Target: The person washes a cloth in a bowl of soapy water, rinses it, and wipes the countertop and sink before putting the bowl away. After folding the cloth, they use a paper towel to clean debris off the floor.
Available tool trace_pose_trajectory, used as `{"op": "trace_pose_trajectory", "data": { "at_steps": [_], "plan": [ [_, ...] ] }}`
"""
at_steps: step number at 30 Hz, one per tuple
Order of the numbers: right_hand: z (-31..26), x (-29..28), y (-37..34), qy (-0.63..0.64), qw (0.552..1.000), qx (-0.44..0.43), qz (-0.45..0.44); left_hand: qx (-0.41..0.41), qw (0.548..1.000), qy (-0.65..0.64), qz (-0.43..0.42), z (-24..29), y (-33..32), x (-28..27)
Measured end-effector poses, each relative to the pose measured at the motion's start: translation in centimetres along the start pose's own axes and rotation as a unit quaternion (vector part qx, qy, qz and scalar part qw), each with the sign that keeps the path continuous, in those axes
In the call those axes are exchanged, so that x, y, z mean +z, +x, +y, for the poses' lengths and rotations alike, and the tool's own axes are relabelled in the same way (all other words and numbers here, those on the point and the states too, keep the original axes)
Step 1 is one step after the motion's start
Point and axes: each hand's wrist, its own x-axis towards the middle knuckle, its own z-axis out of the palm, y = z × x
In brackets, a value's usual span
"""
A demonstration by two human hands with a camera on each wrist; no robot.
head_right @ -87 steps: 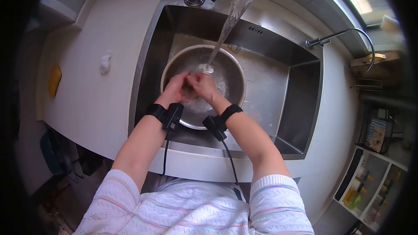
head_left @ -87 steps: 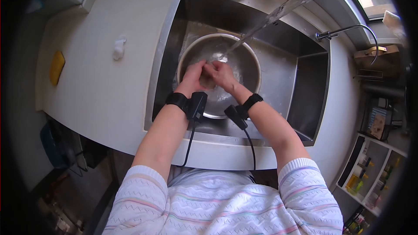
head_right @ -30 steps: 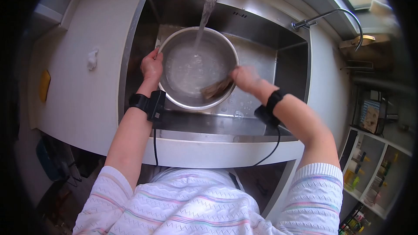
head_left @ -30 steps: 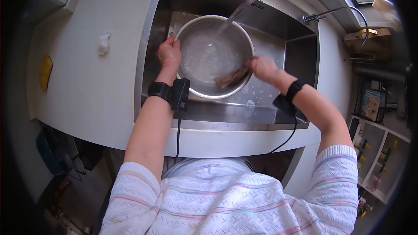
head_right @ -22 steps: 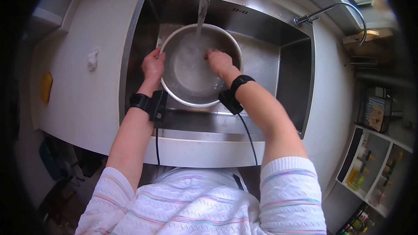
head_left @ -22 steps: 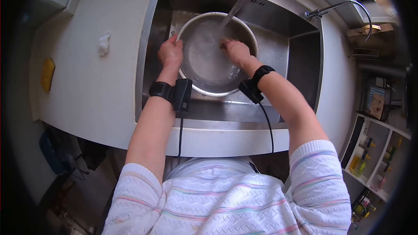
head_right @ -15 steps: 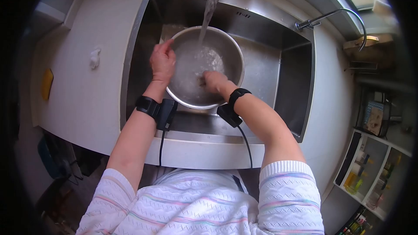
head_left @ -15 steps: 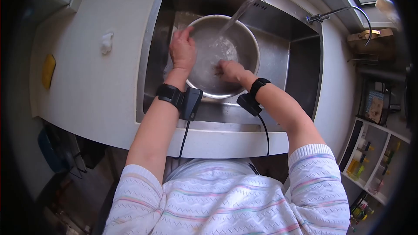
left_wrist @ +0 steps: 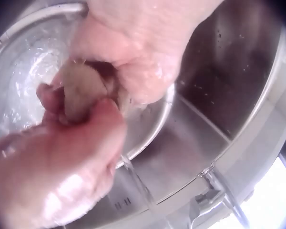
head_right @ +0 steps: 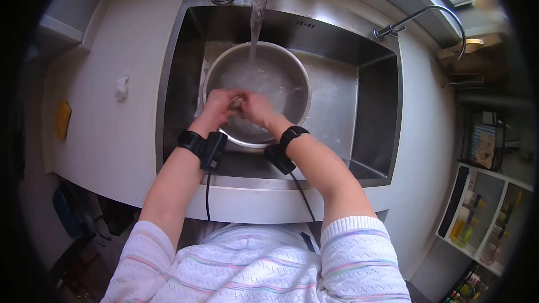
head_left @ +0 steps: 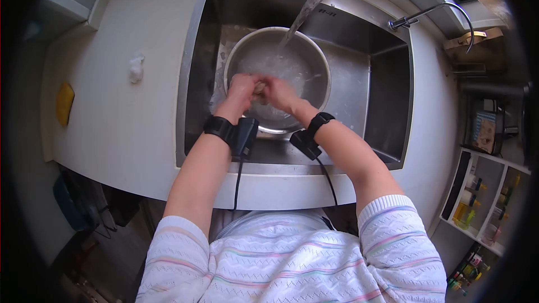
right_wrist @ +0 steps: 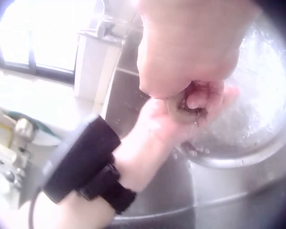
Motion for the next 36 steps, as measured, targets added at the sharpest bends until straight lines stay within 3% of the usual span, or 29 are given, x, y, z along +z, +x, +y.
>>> {"op": "trace_pose_trajectory", "data": {
  "at_steps": [1, 3, 4, 6, 8, 9, 10, 12, 13, 15, 16, 17, 18, 19, 20, 21, 22, 24, 26, 28, 30, 31, 33, 34, 36],
  "plan": [
    [1.5, -0.9, 0.8, -0.096, 0.994, 0.030, -0.041, 0.066, 0.991, 0.078, 0.082, 0.0, -0.1, 0.0],
    [3.5, -3.9, 2.0, -0.135, 0.979, 0.136, -0.066, 0.072, 0.988, 0.120, 0.068, 0.1, 0.6, -1.0],
    [3.8, -3.7, 1.8, -0.137, 0.979, 0.134, -0.068, 0.078, 0.978, 0.186, 0.050, 0.2, 0.8, -1.2],
    [4.6, -2.9, 0.7, -0.198, 0.976, 0.077, 0.039, 0.086, 0.964, 0.248, 0.031, 0.3, 0.8, -1.0],
    [5.2, -0.7, 0.6, -0.238, 0.962, 0.014, -0.136, 0.000, 0.987, 0.161, 0.021, 0.0, 0.2, -0.2],
    [4.9, -0.5, 0.4, -0.245, 0.942, -0.028, -0.228, 0.003, 0.987, 0.161, 0.024, 0.0, 0.0, -0.2],
    [4.9, -0.9, 0.9, -0.243, 0.942, -0.031, -0.228, -0.010, 0.988, 0.153, 0.035, 0.1, -0.2, -0.3],
    [4.9, -2.8, 1.9, -0.189, 0.980, 0.059, -0.014, -0.021, 0.988, 0.146, 0.046, 0.3, -1.0, -0.2],
    [4.3, -2.7, 1.8, -0.190, 0.980, 0.058, -0.013, -0.025, 0.991, 0.120, 0.045, 0.7, -1.7, 0.2],
    [2.1, -2.0, 0.9, 0.094, 0.984, 0.094, -0.117, -0.024, 0.995, 0.086, 0.040, 0.2, -1.0, 0.2],
    [0.1, -2.1, 0.1, 0.099, 0.984, 0.015, -0.147, -0.028, 0.998, 0.056, 0.020, -1.1, 1.1, -0.7],
    [0.3, -2.3, 0.2, 0.092, 0.985, 0.007, -0.146, -0.031, 0.999, 0.028, 0.000, -1.4, 2.3, -1.4],
    [0.9, -2.4, 0.5, 0.077, 0.986, -0.053, -0.135, 0.006, 0.997, 0.017, -0.078, -1.2, 1.9, -1.9],
    [0.6, -3.3, 0.8, 0.064, 0.984, -0.112, -0.124, 0.015, 0.997, 0.016, -0.078, -0.9, 1.1, -1.6],
    [0.9, -5.4, 1.2, -0.061, 0.988, -0.055, -0.129, 0.001, 0.999, 0.022, -0.034, -0.8, 0.4, -1.1],
    [1.5, -7.3, 1.7, -0.040, 0.995, 0.016, -0.094, -0.016, 0.999, 0.027, 0.010, -0.6, 0.1, -0.8],
    [2.2, -9.6, 2.5, 0.086, 0.995, -0.009, -0.057, -0.010, 0.999, 0.045, 0.004, -0.7, 0.5, -1.0],
    [-1.6, -15.8, 3.5, 0.196, 0.980, -0.003, 0.008, -0.010, 0.998, 0.059, 0.018, -0.9, 0.8, -0.8],
    [-2.9, -20.3, 6.1, 0.259, 0.965, -0.038, 0.011, -0.010, 0.996, 0.079, 0.035, -0.8, 0.7, -0.8],
    [-6.8, -23.0, 7.4, 0.233, 0.969, -0.075, 0.022, 0.012, 0.991, 0.130, 0.022, -0.7, 0.3, -0.9],
    [-7.8, -23.6, 10.5, 0.262, 0.953, -0.151, 0.039, 0.017, 0.988, 0.152, 0.018, -0.8, 0.8, -1.1],
    [-8.6, -23.4, 11.1, 0.264, 0.952, -0.148, 0.038, 0.024, 0.985, 0.173, 0.012, -0.9, 1.1, -1.3],
    [-9.4, -23.0, 12.0, 0.215, 0.931, -0.296, -0.011, 0.035, 0.979, 0.198, 0.024, -1.2, 1.4, -1.3],
    [-8.6, -22.6, 11.7, 0.216, 0.931, -0.294, -0.011, 0.050, 0.973, 0.222, 0.036, -1.2, 1.3, -1.2],
    [-6.1, -20.4, 10.3, 0.221, 0.955, -0.194, 0.039, 0.028, 0.976, 0.211, 0.054, -0.7, 0.8, -0.9]
  ]
}}
